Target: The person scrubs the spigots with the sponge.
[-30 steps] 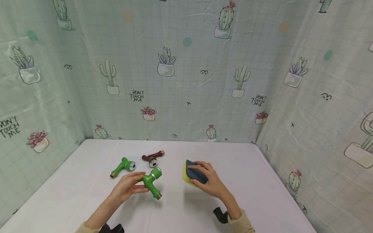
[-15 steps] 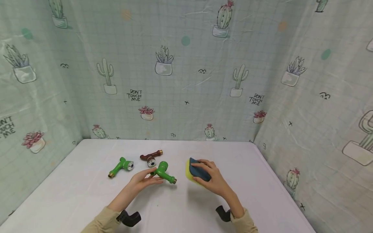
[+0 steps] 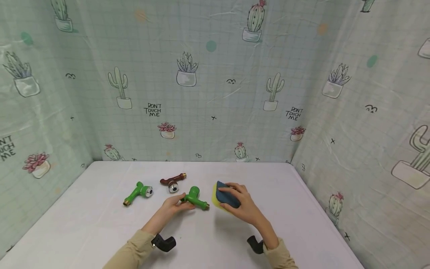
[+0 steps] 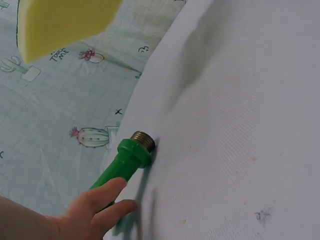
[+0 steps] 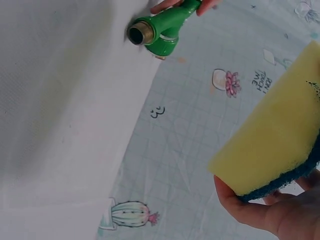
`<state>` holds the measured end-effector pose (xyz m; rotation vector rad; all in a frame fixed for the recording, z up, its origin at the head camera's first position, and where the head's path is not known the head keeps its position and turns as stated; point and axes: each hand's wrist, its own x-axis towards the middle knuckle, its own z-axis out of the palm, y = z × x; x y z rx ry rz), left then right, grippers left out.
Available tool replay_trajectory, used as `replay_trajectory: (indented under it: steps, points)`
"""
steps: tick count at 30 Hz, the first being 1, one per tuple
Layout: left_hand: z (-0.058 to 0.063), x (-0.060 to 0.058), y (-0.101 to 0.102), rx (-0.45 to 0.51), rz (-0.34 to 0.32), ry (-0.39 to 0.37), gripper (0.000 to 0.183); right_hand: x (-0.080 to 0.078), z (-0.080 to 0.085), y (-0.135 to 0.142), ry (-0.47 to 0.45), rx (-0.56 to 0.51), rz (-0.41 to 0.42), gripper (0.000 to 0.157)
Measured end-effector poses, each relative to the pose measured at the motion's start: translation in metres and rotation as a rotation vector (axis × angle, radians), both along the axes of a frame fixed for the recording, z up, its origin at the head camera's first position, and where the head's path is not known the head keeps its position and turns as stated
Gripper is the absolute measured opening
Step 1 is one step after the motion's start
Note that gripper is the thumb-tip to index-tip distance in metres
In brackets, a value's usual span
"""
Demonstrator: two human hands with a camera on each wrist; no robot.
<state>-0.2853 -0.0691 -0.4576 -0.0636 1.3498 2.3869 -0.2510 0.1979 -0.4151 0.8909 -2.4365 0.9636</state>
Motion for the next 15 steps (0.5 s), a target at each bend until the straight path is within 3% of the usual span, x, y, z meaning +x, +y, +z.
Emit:
replay_trajectory:
  steps: [1,2,3,4,9,15]
  points:
    - [0.001,-0.002,0.002,0.102,0.048,-0.101,0.051,0.0,-0.001,0.0,0.0,0.0,0.001,0.043]
    - [0.003,-0.003,0.003,0.119,0.084,-0.16,0.052,-0.001,-0.001,-0.001,0.004,0.001,0.004,0.044]
    - [0.003,-0.003,0.003,0.05,0.091,-0.168,0.05,-0.002,-0.002,-0.002,0.013,0.007,0.006,0.044]
    - [0.005,-0.004,0.004,0.092,0.133,-0.231,0.052,-0.002,-0.002,-0.002,0.023,0.013,0.007,0.045]
    - [0.009,0.001,-0.003,-0.172,0.153,-0.208,0.053,-0.003,-0.003,-0.003,0.092,0.063,0.005,0.049]
    - [0.012,0.005,-0.012,-0.424,0.101,-0.174,0.051,-0.005,-0.005,-0.005,0.251,0.172,-0.042,0.047]
